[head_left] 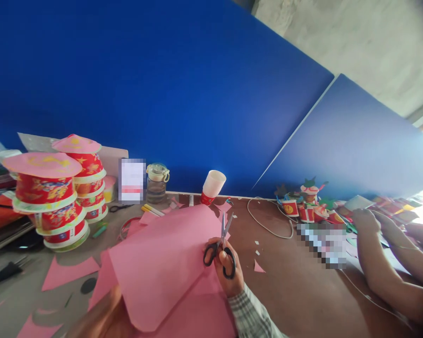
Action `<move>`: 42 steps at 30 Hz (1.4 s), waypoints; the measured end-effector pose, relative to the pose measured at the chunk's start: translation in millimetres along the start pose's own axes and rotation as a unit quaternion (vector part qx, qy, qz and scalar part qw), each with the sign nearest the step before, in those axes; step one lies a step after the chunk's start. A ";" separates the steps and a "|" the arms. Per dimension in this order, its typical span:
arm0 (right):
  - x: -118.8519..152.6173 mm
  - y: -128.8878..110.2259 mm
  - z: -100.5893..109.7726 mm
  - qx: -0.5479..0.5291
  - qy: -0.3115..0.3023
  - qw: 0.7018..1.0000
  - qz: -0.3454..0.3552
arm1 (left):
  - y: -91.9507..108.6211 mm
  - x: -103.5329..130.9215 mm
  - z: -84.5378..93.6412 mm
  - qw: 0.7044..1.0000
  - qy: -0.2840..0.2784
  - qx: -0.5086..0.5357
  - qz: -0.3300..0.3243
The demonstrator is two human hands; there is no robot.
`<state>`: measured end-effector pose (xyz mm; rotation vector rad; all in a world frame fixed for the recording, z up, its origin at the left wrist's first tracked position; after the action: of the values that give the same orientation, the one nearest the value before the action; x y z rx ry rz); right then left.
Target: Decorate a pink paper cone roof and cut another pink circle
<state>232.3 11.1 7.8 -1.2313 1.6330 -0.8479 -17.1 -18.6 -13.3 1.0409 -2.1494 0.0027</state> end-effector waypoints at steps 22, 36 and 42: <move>0.9 2.2 -5.1 0.020 -0.016 1.000 0.001 | -12.1 -3.1 -13.2 0.991 0.054 -0.111 -0.052; 14.8 -17.5 -17.8 0.149 0.008 0.989 0.008 | 20.2 15.6 -33.6 0.966 0.097 -0.048 -0.237; 33.3 -5.8 -43.4 0.095 -0.123 0.980 -0.122 | 25.9 5.9 -23.4 0.962 0.093 -0.019 -0.255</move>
<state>190.5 -22.2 20.5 -1.3583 1.1931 -0.9371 -22.7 1.8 15.1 1.4812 -1.6601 -0.1756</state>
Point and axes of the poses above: each hand's wrist, its own x-axis away from the middle knuckle, its own z-axis out of the back of the hand, y = z × x, the point moved 2 cm from there along -x, towards the middle knuckle, and after that the axes turned 3 degrees about -x, right-handed, at the moved point
